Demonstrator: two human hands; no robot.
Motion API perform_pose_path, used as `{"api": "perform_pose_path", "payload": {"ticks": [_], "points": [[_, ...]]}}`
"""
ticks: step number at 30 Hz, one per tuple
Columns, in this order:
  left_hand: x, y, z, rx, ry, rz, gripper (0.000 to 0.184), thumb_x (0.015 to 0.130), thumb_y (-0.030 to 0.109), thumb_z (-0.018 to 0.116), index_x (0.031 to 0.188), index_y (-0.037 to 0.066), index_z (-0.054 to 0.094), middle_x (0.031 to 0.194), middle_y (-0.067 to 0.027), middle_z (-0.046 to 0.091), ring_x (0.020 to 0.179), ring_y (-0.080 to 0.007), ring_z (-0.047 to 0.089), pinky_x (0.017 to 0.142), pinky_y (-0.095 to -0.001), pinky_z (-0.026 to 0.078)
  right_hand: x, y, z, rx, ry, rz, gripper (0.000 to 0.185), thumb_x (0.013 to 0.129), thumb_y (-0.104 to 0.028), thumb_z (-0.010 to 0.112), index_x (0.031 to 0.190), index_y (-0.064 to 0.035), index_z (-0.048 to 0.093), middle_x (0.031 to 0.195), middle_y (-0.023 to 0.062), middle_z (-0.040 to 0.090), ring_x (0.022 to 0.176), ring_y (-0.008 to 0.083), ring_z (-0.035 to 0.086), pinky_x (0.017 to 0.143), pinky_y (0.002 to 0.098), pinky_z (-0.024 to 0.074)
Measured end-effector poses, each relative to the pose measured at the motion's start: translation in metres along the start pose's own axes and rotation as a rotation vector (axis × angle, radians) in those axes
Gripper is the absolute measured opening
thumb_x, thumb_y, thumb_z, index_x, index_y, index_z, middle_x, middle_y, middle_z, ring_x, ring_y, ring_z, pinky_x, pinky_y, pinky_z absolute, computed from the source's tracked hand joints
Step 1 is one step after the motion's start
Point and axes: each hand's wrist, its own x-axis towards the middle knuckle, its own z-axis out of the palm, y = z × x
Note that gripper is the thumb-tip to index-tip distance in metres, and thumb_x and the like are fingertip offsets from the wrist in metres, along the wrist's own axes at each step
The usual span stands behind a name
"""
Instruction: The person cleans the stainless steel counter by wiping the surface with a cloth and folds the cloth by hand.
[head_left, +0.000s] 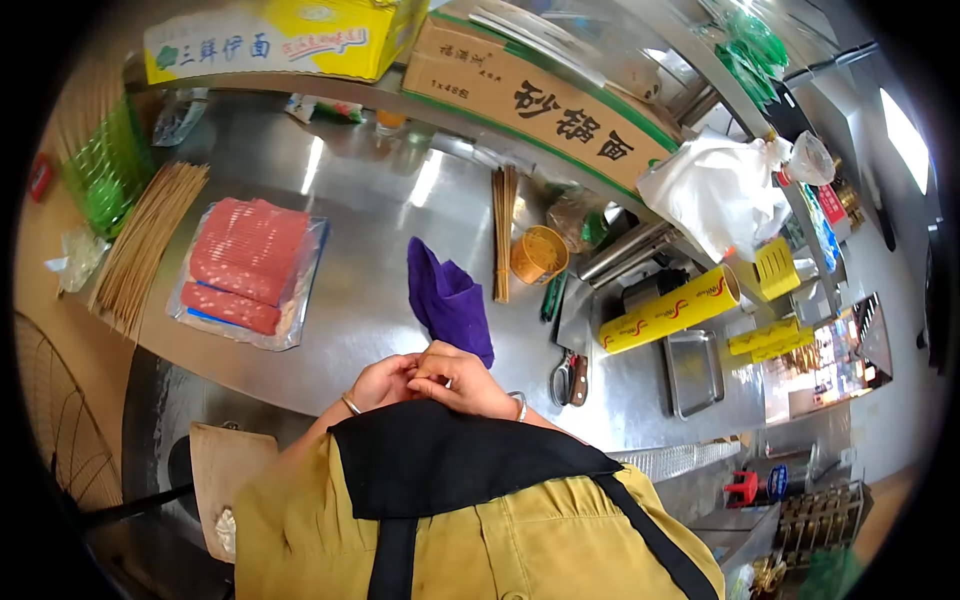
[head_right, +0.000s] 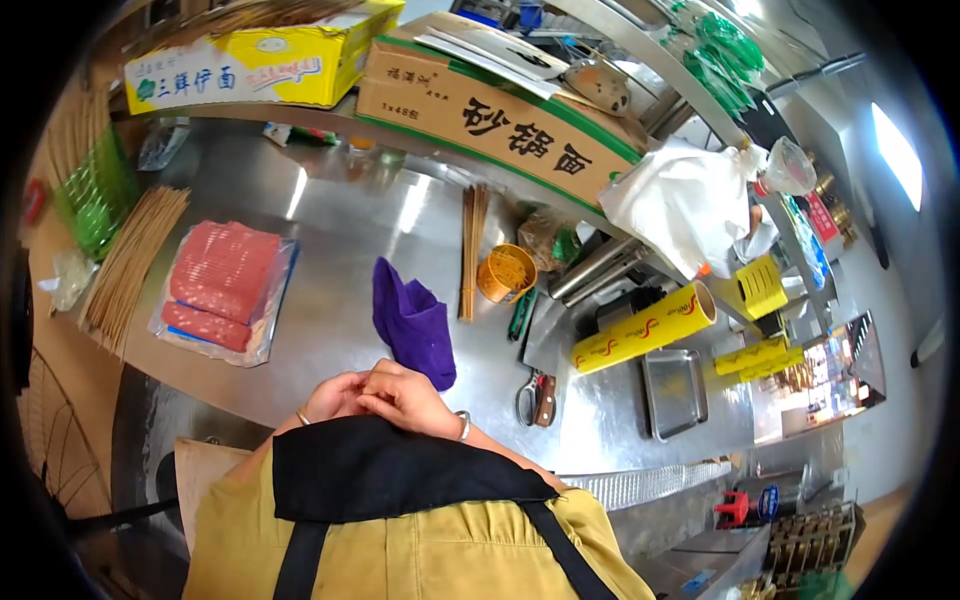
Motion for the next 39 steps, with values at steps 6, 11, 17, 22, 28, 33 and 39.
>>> {"api": "perform_pose_path", "payload": {"ticks": [6, 11, 17, 22, 28, 33, 39], "points": [[-0.003, 0.003, 0.007, -0.018, -0.033, -0.056, 0.033, 0.094, 0.013, 0.038, 0.123, 0.0, 0.047, 0.12, -0.0129, 0.053, 0.107, -0.0224, 0.055, 0.1, -0.0375, 0.04, -0.003, 0.007, 0.004, 0.022, 0.063, 0.043, 0.009, 0.08, -0.007, 0.069, 0.081, -0.0025, 0.062, 0.081, 0.0087, 0.058, 0.073, 0.0222, 0.057, 0.061, 0.0312, 0.0461], [-0.004, 0.005, 0.002, -0.006, 0.159, 0.032, 0.03, 0.092, 0.003, 0.048, 0.122, -0.002, 0.048, 0.113, -0.0118, 0.058, 0.105, -0.0194, 0.058, 0.095, -0.0301, 0.047, -0.003, 0.015, 0.003, -0.099, 0.147, 0.1, 0.007, 0.08, -0.003, 0.064, 0.083, -0.0023, 0.058, 0.087, 0.0103, 0.059, 0.08, 0.0259, 0.058, 0.067, 0.032, 0.0467], [-0.01, 0.006, -0.001, -0.15, 0.417, 0.057, 0.013, 0.09, 0.006, 0.052, 0.102, 0.005, 0.057, 0.088, -0.0059, 0.06, 0.084, -0.0155, 0.059, 0.076, -0.0265, 0.05, -0.007, 0.039, -0.003, -0.42, 0.282, 0.07, 0.019, 0.077, -0.008, 0.065, 0.094, -0.0041, 0.058, 0.106, 0.0144, 0.057, 0.098, 0.0329, 0.054, 0.083, 0.0388, 0.0446], [0.004, -0.008, -0.062, 0.259, 0.262, 0.186, 0.017, 0.092, 0.026, 0.058, 0.093, 0.009, 0.059, 0.079, 0.0009, 0.059, 0.069, -0.0074, 0.057, 0.061, -0.0192, 0.048, -0.016, 0.089, 0.005, -0.751, 0.122, 0.218, 0.048, 0.076, -0.024, 0.067, 0.12, -0.0096, 0.054, 0.134, 0.0205, 0.041, 0.119, 0.0397, 0.041, 0.097, 0.0474, 0.0366], [-0.001, -0.01, -0.066, 0.428, 0.246, 0.327, 0.006, 0.084, 0.008, 0.055, 0.09, 0.008, 0.055, 0.085, -0.0059, 0.056, 0.079, -0.0178, 0.055, 0.071, -0.0295, 0.048, -0.018, 0.127, 0.003, -0.786, 0.094, 0.28, 0.042, 0.069, -0.008, 0.062, 0.111, -0.0113, 0.057, 0.123, 0.0164, 0.05, 0.104, 0.0375, 0.05, 0.089, 0.0432, 0.0436], [-0.012, 0.009, -0.025, -0.096, 0.284, 0.083, 0.02, 0.087, 0.01, 0.055, 0.105, 0.003, 0.056, 0.098, -0.0103, 0.06, 0.092, -0.0234, 0.059, 0.084, -0.0344, 0.05, -0.011, 0.137, -0.008, 0.157, 0.269, 0.543, 0.032, 0.07, 0.002, 0.053, 0.099, -0.0093, 0.057, 0.093, 0.006, 0.06, 0.079, 0.0155, 0.055, 0.069, 0.027, 0.0457], [-0.008, 0.008, 0.047, 0.105, 0.205, 0.199, 0.04, 0.097, 0.034, 0.038, 0.123, 0.006, 0.05, 0.114, -0.0072, 0.057, 0.107, -0.0206, 0.053, 0.093, -0.0343, 0.045, -0.019, 0.021, -0.035, 0.507, 0.077, 0.234, 0.033, 0.074, -0.001, 0.053, 0.106, -0.0073, 0.052, 0.095, -0.0002, 0.055, 0.084, 0.0059, 0.048, 0.074, 0.0207, 0.0415]]}}
